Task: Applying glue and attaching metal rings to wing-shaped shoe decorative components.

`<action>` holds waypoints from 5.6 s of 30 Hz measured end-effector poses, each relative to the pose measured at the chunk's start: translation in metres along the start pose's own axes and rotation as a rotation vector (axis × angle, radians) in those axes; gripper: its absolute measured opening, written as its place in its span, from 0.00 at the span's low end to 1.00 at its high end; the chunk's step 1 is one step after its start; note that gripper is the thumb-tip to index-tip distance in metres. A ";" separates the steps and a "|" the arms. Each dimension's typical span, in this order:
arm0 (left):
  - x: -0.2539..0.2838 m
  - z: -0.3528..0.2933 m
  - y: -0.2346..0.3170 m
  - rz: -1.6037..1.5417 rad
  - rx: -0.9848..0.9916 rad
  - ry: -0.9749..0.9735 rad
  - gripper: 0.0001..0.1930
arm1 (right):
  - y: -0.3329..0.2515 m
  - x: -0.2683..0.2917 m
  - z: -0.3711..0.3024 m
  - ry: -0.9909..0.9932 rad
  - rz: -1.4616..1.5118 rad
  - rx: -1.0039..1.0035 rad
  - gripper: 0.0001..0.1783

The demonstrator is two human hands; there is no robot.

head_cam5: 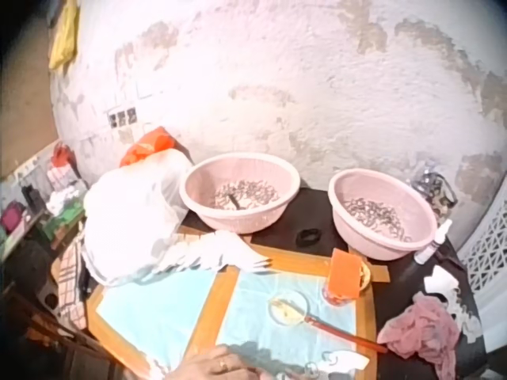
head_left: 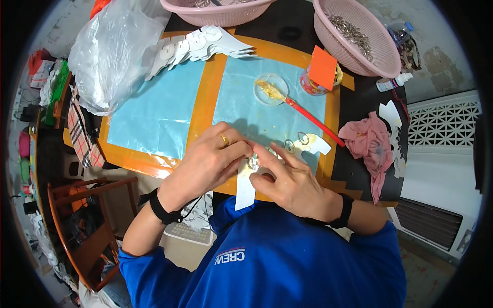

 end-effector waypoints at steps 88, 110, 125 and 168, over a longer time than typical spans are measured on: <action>-0.024 0.011 0.028 0.445 -0.376 -0.350 0.13 | 0.012 -0.008 -0.008 -0.094 0.014 -0.034 0.19; -0.017 -0.009 0.036 0.608 -0.342 -0.291 0.17 | -0.003 -0.007 0.004 -0.146 -0.122 -0.006 0.12; -0.008 -0.027 0.024 0.096 -0.039 0.003 0.36 | -0.008 -0.005 0.006 -0.145 -0.156 0.000 0.12; -0.033 -0.029 0.039 0.473 0.218 0.181 0.17 | 0.027 0.004 0.009 0.032 -0.025 0.065 0.06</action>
Point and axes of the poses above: each hand's wrist, its own z-axis towards the middle knuckle, its own x-axis out of the back of the hand, y = z × x, the point moved 10 cm from there along z, towards the middle knuckle, and after that the axes turned 11 degrees about -y, right-handed, at the moved point
